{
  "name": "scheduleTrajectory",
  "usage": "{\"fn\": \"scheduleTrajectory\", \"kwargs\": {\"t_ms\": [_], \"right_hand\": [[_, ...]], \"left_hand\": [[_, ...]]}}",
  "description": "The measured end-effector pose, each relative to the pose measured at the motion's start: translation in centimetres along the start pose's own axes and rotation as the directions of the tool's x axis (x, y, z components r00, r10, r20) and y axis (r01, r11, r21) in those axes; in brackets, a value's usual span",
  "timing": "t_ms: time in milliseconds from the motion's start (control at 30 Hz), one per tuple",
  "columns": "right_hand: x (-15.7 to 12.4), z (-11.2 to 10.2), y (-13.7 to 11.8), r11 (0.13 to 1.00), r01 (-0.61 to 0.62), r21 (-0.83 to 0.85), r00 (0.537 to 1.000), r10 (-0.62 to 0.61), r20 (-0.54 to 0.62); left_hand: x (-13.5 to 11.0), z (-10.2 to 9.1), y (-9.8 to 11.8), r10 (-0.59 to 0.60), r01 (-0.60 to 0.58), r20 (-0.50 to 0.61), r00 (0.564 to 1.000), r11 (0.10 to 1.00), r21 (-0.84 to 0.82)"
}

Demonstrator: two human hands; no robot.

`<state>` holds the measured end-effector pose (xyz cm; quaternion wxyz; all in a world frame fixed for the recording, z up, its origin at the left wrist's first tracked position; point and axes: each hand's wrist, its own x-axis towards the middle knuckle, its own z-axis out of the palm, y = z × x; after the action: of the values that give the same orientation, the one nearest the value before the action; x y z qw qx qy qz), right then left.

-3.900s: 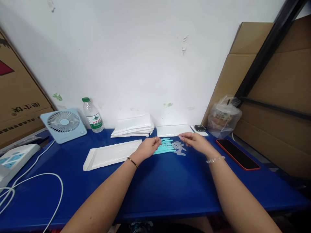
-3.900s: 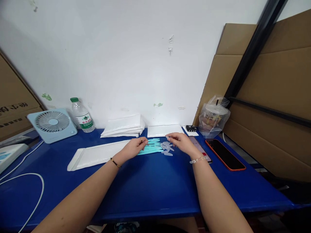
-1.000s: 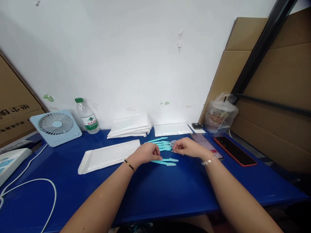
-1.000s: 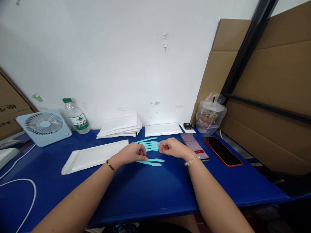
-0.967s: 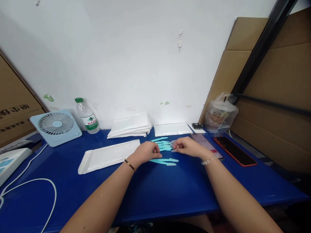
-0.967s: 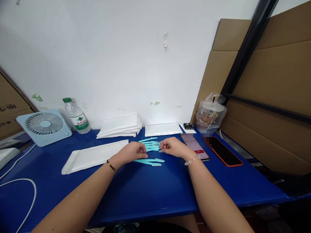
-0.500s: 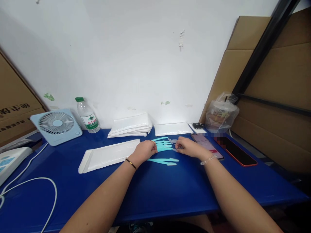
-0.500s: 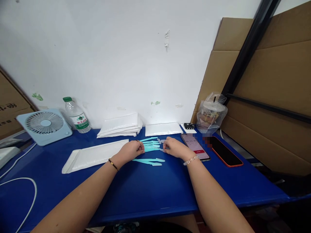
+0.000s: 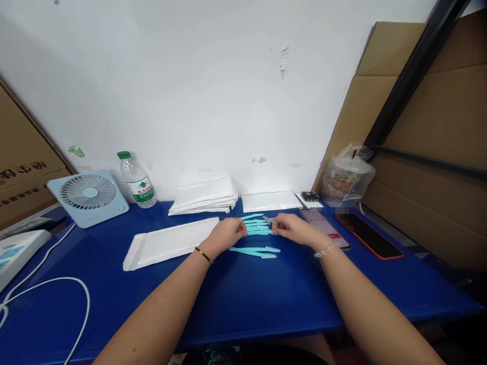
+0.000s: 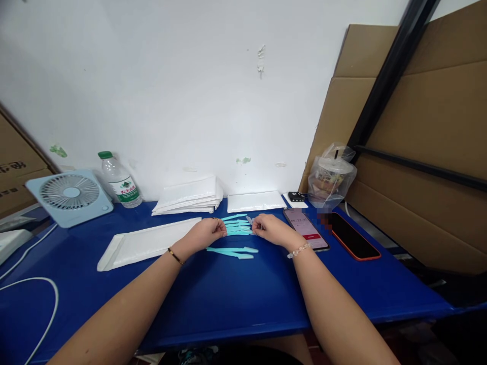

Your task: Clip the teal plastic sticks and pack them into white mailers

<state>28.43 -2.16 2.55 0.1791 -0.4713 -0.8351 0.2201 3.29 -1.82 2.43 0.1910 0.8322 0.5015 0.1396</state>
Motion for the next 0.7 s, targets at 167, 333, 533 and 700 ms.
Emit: {"fn": "scheduleTrajectory", "kwargs": {"t_ms": [167, 333, 533, 700], "right_hand": [[0.0, 0.1, -0.2, 0.959, -0.085, 0.270, 0.995, 0.068, 0.072], [-0.2, 0.0, -0.5, 0.937, -0.074, 0.342, 0.985, 0.016, 0.172], [-0.6, -1.6, 1.0, 0.983, -0.163, 0.088, 0.981, 0.171, -0.088], [0.2, -0.6, 2.0, 0.985, -0.134, -0.113, 0.983, 0.117, -0.144]], "left_hand": [[0.0, -0.1, 0.3, 0.086, -0.086, -0.006, 0.996, 0.996, 0.012], [-0.2, -0.1, 0.6, 0.094, -0.096, 0.104, 0.990, 0.995, 0.009], [-0.2, 0.3, 0.2, 0.089, -0.093, 0.077, 0.993, 0.994, 0.050], [0.1, 0.5, -0.1, 0.107, -0.093, -0.039, 0.993, 0.958, 0.272]]}}
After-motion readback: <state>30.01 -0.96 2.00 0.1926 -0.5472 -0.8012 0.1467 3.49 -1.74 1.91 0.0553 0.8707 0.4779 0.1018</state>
